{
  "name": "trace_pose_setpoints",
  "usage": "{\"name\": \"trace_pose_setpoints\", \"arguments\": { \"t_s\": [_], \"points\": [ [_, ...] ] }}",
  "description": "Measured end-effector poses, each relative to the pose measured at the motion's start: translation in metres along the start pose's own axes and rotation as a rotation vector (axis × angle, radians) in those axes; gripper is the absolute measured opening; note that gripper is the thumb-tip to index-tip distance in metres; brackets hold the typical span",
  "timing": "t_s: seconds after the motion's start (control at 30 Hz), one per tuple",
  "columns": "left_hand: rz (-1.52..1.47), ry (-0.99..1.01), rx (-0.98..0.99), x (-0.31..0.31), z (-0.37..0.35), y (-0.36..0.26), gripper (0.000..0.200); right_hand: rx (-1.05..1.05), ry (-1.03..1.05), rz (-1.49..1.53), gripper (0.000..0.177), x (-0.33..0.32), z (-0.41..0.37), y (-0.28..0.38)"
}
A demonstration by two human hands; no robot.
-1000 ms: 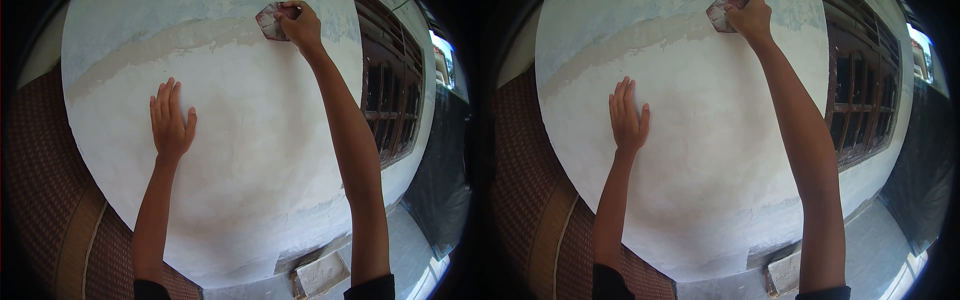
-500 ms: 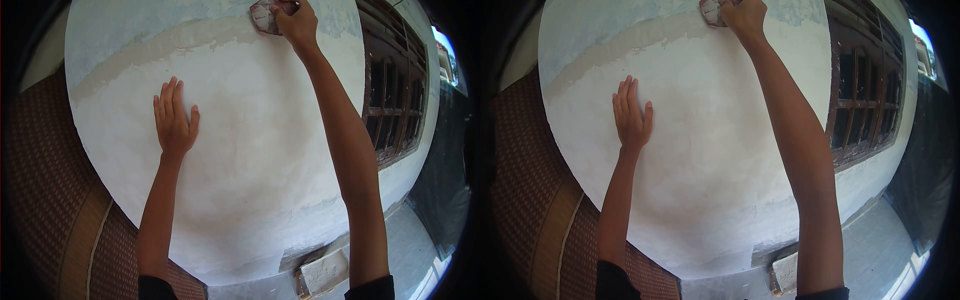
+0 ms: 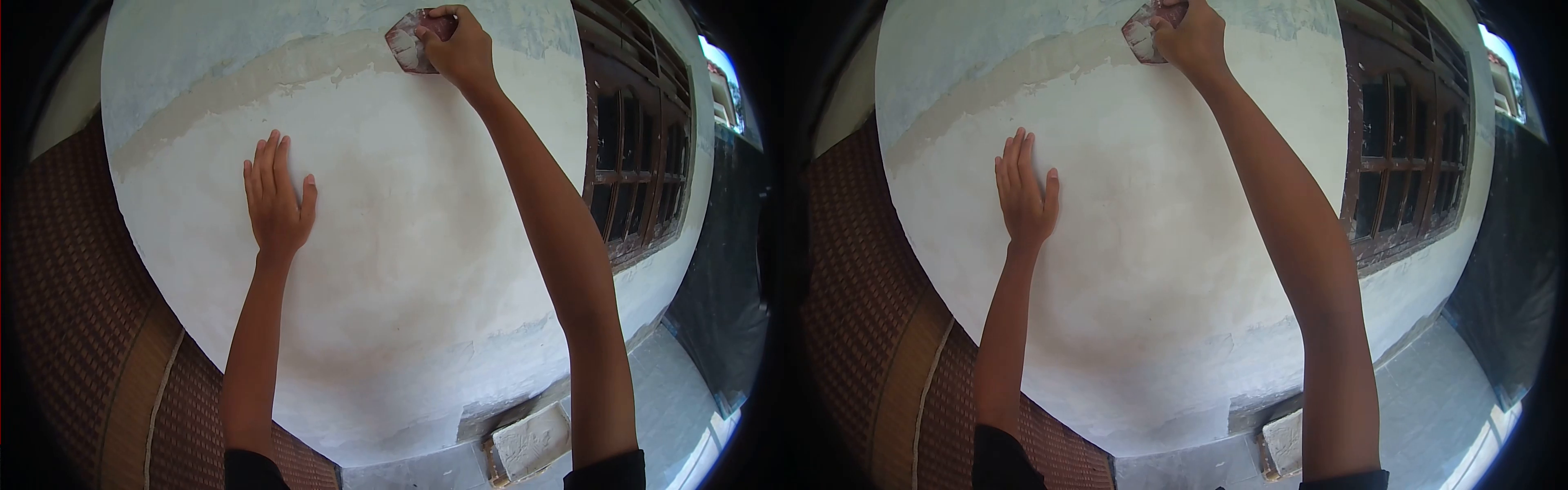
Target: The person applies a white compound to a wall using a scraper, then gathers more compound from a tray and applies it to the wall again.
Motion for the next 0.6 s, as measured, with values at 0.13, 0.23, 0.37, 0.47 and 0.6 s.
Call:
{"name": "trace_pose_setpoints", "arguments": {
  "t_s": [0.13, 0.23, 0.37, 0.47, 0.6],
  "points": [
    [0.000, -0.024, 0.006, -0.002, 0.000, -0.002, 0.062, 0.093, -0.154, -0.081, 0.024, -0.038, 0.011, -0.019],
    [0.034, -0.028, 0.000, -0.003, 0.001, -0.002, 0.062, 0.113, -0.106, 0.047, 0.026, -0.020, 0.001, 0.005],
    [0.018, -0.023, 0.009, -0.001, 0.000, 0.001, 0.062, 0.009, -0.030, -0.129, 0.027, -0.002, -0.004, 0.005],
    [0.001, -0.019, 0.008, -0.001, 0.000, 0.000, 0.062, 0.065, -0.117, -0.104, 0.022, -0.028, 0.006, -0.006],
    [-0.002, -0.016, -0.001, -0.001, 0.001, -0.001, 0.061, -0.013, -0.065, 0.007, 0.022, -0.001, -0.003, 0.017]
  ]
}}
Point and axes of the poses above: each hand's wrist, its own z-axis towards the middle knuckle, its own x-axis out of the palm, y = z × x, the point moved 9 cm from there along z, towards the middle knuckle, and after that the axes turned 10 degrees about z, right-handed, at the moved point
